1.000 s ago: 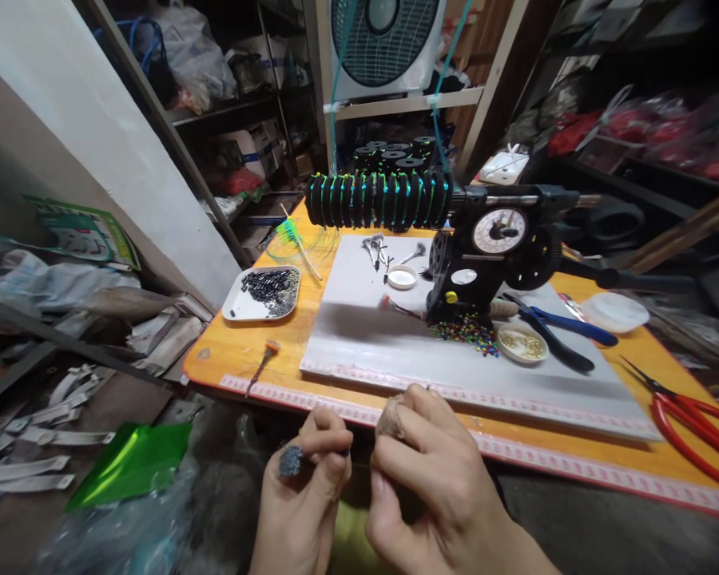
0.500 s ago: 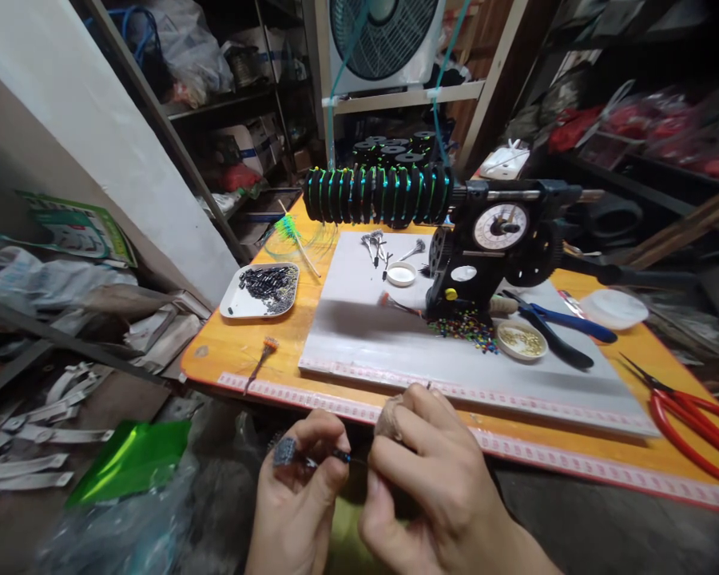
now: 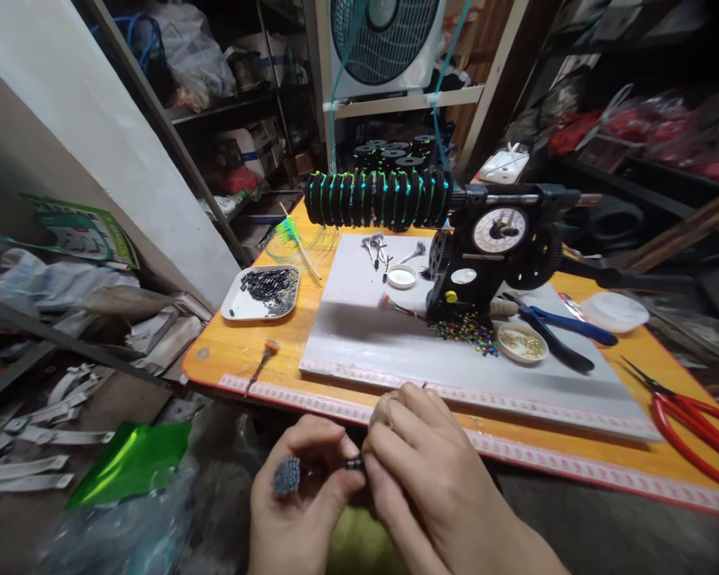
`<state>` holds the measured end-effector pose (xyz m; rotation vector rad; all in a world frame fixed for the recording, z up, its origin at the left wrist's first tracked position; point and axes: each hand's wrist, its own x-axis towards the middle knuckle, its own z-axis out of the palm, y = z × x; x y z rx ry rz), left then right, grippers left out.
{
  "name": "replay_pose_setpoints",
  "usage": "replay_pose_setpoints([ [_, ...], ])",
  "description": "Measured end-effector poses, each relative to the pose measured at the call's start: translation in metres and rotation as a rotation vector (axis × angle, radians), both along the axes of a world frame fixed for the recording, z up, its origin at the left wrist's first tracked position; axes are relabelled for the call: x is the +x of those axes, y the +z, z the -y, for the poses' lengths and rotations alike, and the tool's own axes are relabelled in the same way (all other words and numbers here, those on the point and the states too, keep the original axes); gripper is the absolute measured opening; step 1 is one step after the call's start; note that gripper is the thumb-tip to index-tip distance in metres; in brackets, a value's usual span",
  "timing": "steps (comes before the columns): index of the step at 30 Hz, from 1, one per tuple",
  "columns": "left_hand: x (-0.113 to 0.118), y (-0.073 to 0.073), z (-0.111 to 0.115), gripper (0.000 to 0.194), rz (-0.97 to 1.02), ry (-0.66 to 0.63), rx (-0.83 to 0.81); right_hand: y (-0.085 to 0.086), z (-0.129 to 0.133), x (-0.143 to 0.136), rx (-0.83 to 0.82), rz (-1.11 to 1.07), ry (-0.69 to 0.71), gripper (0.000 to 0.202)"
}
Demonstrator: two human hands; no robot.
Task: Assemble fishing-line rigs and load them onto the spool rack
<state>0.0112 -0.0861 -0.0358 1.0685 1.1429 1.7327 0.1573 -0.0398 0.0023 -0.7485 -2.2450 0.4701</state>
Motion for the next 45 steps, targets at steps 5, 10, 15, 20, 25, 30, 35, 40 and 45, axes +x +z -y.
replay_pose_setpoints([
  [5, -0.002, 0.001, 0.002, 0.036, -0.266, 0.135, 0.162, -0.004, -0.003, 0.002, -0.048, 0.073, 0.078, 0.025],
  [10, -0.01, 0.003, -0.001, 0.032, -0.467, 0.061, 0.31, -0.002, -0.003, 0.004, -0.183, -0.028, 0.136, 0.024],
  [15, -0.018, 0.006, -0.006, 0.015, -0.334, -0.13, 0.314, 0.0, -0.005, 0.008, -0.2, -0.129, 0.208, 0.023],
  [20, -0.012, 0.004, 0.002, 0.01, 0.062, -0.226, 0.127, -0.003, -0.006, 0.009, -0.055, -0.171, 0.161, 0.011],
  [25, -0.002, 0.001, 0.007, 0.008, 0.215, -0.26, 0.087, -0.008, -0.006, 0.007, 0.172, -0.128, 0.049, 0.015],
  [30, -0.018, -0.002, 0.004, 0.013, 0.136, -0.182, -0.019, -0.008, -0.009, 0.013, 0.359, -0.155, -0.017, 0.017],
  [35, -0.021, 0.002, 0.002, 0.013, -0.138, -0.017, -0.066, -0.001, -0.01, 0.018, 0.222, -0.159, -0.027, 0.019],
  [40, -0.01, 0.002, -0.006, 0.047, -0.347, -0.046, 0.163, -0.003, -0.004, 0.015, -0.025, -0.158, 0.049, 0.019],
  [45, -0.004, 0.007, -0.018, 0.007, -0.255, -0.102, 0.475, -0.004, -0.001, 0.012, -0.131, -0.189, 0.092, 0.014],
])
